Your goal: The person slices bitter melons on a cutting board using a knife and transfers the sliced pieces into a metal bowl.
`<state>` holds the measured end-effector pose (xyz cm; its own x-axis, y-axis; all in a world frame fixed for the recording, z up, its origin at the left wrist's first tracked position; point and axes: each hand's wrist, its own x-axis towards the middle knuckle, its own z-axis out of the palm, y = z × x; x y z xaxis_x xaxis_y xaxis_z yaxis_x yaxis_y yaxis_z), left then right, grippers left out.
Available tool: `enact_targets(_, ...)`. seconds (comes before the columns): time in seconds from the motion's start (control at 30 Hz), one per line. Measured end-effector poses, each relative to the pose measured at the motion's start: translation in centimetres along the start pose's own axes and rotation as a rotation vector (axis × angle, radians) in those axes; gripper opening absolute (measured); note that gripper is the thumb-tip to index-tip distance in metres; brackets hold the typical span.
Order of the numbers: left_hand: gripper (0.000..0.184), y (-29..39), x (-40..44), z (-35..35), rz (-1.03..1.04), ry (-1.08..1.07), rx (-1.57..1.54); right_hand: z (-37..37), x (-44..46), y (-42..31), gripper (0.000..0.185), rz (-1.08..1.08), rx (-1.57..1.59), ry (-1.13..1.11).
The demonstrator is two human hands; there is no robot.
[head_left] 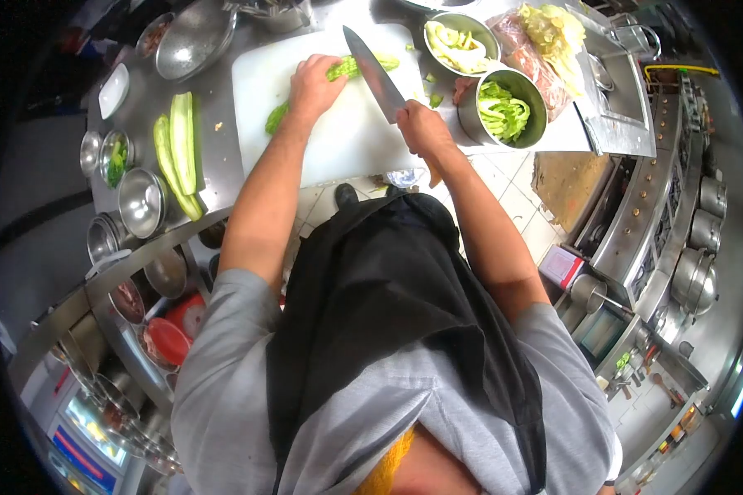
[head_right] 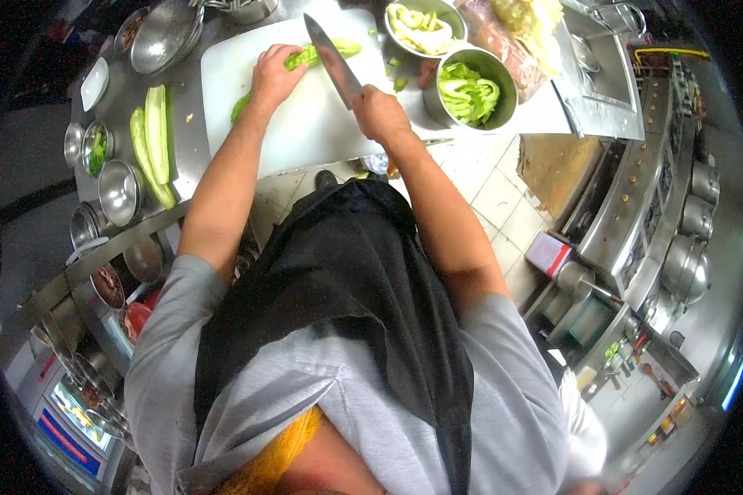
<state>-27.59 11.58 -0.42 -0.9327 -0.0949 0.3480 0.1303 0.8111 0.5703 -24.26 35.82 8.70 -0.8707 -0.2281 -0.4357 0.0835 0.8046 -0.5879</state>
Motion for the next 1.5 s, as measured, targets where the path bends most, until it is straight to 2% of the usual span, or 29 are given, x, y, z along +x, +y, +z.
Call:
enact_targets(0.07, 0.03, -0.1, 0.1, 0.1, 0.024, 0.013, -0.021, 0.5, -0.3, 0.2, 0.036, 0.079, 0.049, -0.071)
enact_targets(0.13, 0.03, 0.1, 0.1, 0.1, 0.011, 0.009, -0.013, 2.0, -0.6, 2.6, 0.036, -0.03, -0.099, -0.049)
enact_targets(0.17, 0.029, 0.1, 0.1, 0.0, 0.0, 0.004, -0.004, 1.9, -1.9, 2.8, 0.036, -0.031, -0.069, -0.122)
enact_targets(0.23, 0.03, -0.1, 0.1, -0.1, -0.012, -0.007, -0.007, 2.7, -3.9, 4.8, 0.036, -0.055, -0.117, -0.126)
enact_targets(0.4, 0.032, 0.0, 0.7, -0.3, -0.034, -0.031, -0.004, -1.0, -9.0, 5.4, 0.033, 0.01, -0.016, -0.146)
enact_targets(0.5, 0.034, 0.7, 0.5, -0.1, -0.007, -0.079, 0.017, -1.1, -7.0, 5.3, 0.031, -0.028, -0.048, 0.069)
enact_targets(0.6, 0.034, 1.0, 0.7, -0.1, -0.025, -0.056, 0.066, -0.3, -2.3, 3.3, 0.032, -0.081, -0.12, 0.139)
enact_targets(0.7, 0.035, 0.9, 0.5, 0.0, -0.041, -0.061, 0.059, 0.8, -0.2, 2.2, 0.035, -0.048, -0.006, 0.088)
enact_targets(0.77, 0.035, 0.8, 0.5, 0.0, -0.06, -0.082, 0.059, 1.2, -0.7, 1.7, 0.037, 0.07, 0.052, -0.021)
enact_targets(0.87, 0.036, 0.9, 0.6, -0.1, -0.077, -0.077, 0.073, 2.1, -2.9, 3.8, 0.037, 0.044, -0.039, -0.142)
enact_targets(1.0, 0.038, 0.7, 1.3, 0.0, -0.083, -0.113, 0.088, 1.4, -6.7, 6.8, 0.037, -0.043, -0.131, -0.125)
enact_targets(1.07, 0.041, 1.5, 2.2, 0.1, -0.038, -0.093, 0.132, -0.9, -9.5, 6.0, 0.036, 0.085, -0.002, -0.165)
enact_targets(1.13, 0.042, 2.4, 3.2, 0.3, 0.021, -0.126, 0.105, -1.0, -10.1, 7.3, 0.034, 0.055, 0.009, -0.11)
enact_targets(1.2, 0.043, 3.0, 3.4, 0.5, 0.084, -0.159, 0.082, -2.1, -10.7, 6.3, 0.033, 0.24, 0.114, -0.049)
enact_targets(1.27, 0.044, 3.3, 3.5, 0.9, 0.028, -0.287, 0.154, -2.3, -10.4, 6.0, 0.033, 0.239, 0.167, -0.029)
enact_targets(1.3, 0.044, 3.2, 3.3, 0.7, 0.03, -0.286, 0.156, -2.4, -10.1, 5.6, 0.032, 0.241, 0.175, -0.026)
enact_targets(1.37, 0.042, 2.5, 2.2, 0.0, 0.026, -0.244, 0.153, -2.0, -9.4, 5.4, 0.032, 0.236, 0.188, -0.025)
enact_targets(1.43, 0.041, 1.8, 0.8, -0.7, 0.037, -0.188, 0.128, -1.0, -8.1, 5.7, 0.032, 0.046, 0.05, 0.05)
enact_targets(1.5, 0.039, 1.3, -0.5, -1.1, 0.043, -0.135, 0.103, -0.5, -6.8, 4.9, 0.032, 0.03, 0.03, 0.041)
